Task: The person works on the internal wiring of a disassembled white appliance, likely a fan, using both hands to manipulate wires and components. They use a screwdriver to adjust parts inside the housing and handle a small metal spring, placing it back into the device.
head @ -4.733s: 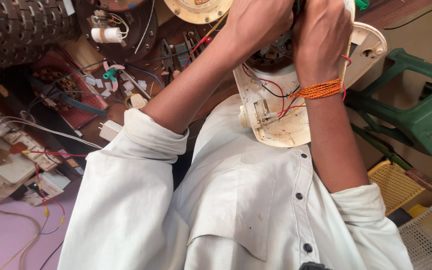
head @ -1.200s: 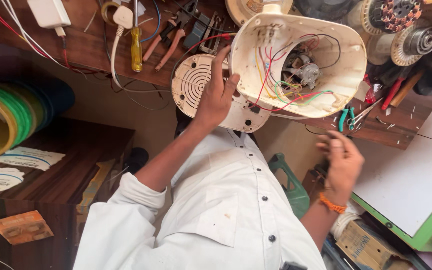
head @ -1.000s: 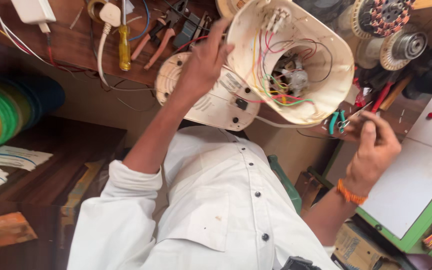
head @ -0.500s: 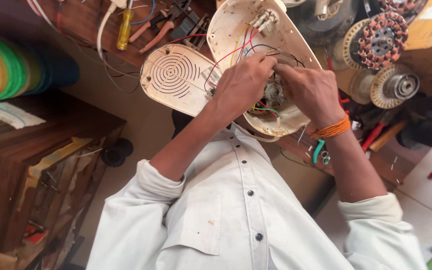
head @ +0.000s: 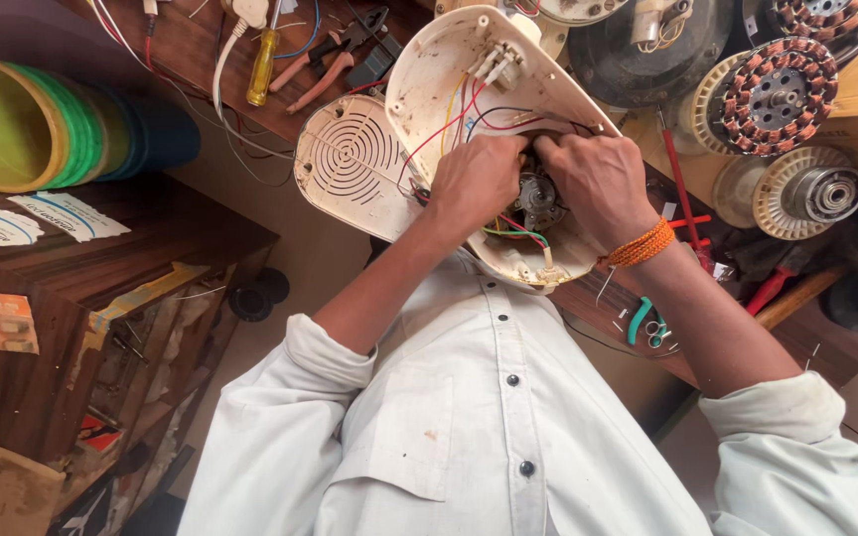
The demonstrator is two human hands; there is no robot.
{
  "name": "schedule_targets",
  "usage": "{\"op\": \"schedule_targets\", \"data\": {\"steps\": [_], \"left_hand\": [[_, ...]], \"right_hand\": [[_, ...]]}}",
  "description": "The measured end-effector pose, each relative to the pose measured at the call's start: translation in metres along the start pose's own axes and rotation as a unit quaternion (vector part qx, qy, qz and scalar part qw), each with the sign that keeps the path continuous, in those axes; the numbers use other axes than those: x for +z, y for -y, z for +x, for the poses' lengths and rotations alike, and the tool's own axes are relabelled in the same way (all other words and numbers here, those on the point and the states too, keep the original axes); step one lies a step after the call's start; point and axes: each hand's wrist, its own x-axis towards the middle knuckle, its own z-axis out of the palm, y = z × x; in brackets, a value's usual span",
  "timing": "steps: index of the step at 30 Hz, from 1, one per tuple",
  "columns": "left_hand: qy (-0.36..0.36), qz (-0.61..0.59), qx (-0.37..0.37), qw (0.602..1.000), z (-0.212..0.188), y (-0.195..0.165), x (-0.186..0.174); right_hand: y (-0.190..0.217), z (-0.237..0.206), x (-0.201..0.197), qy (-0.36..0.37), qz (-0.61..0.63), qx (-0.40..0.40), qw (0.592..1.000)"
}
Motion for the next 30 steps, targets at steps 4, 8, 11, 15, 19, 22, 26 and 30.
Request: {"op": "schedule_targets", "data": {"steps": [4,8,11,15,19,22,26,30], "left_hand": [[-0.005,0.019,-0.009,1.0,-0.006,-0.005,0.002],[0.031,-0.007,-0.03,0.999,-0.008,-0.006,-0.002],[0.055,-0.032,-0.019,0.998,-0.005,0.0,-0.006],[0.048,-0.097,-0.003,0.994,-0.001,0.007,-0.007],[0.092,-0.105,-0.031,0.99,0.006,0.007,-0.01],[0.097,-0.112,-0.017,0.989,0.007,0.005,-0.015],[0.08,-0.091,-0.021,0.992,0.004,0.0,-0.017],[0.063,-0.077,-0.024,0.995,0.001,-0.003,-0.014]], "right_hand": [[-0.001,-0.001,-0.007,-0.014,0.023,-0.007,1.0],[0.0,0.0,-0.011,0.001,0.016,-0.001,1.0],[-0.001,0.001,-0.009,0.016,0.018,0.001,1.0],[-0.001,0.001,-0.003,0.039,0.006,0.009,0.999],[0.002,-0.002,-0.001,0.036,-0.001,0.037,0.999],[0.003,-0.001,-0.004,0.035,-0.008,0.046,0.998],[0.005,-0.005,-0.018,0.06,0.013,0.072,0.995],[-0.004,-0.042,-0.043,-0.055,0.191,0.15,0.968]]}}
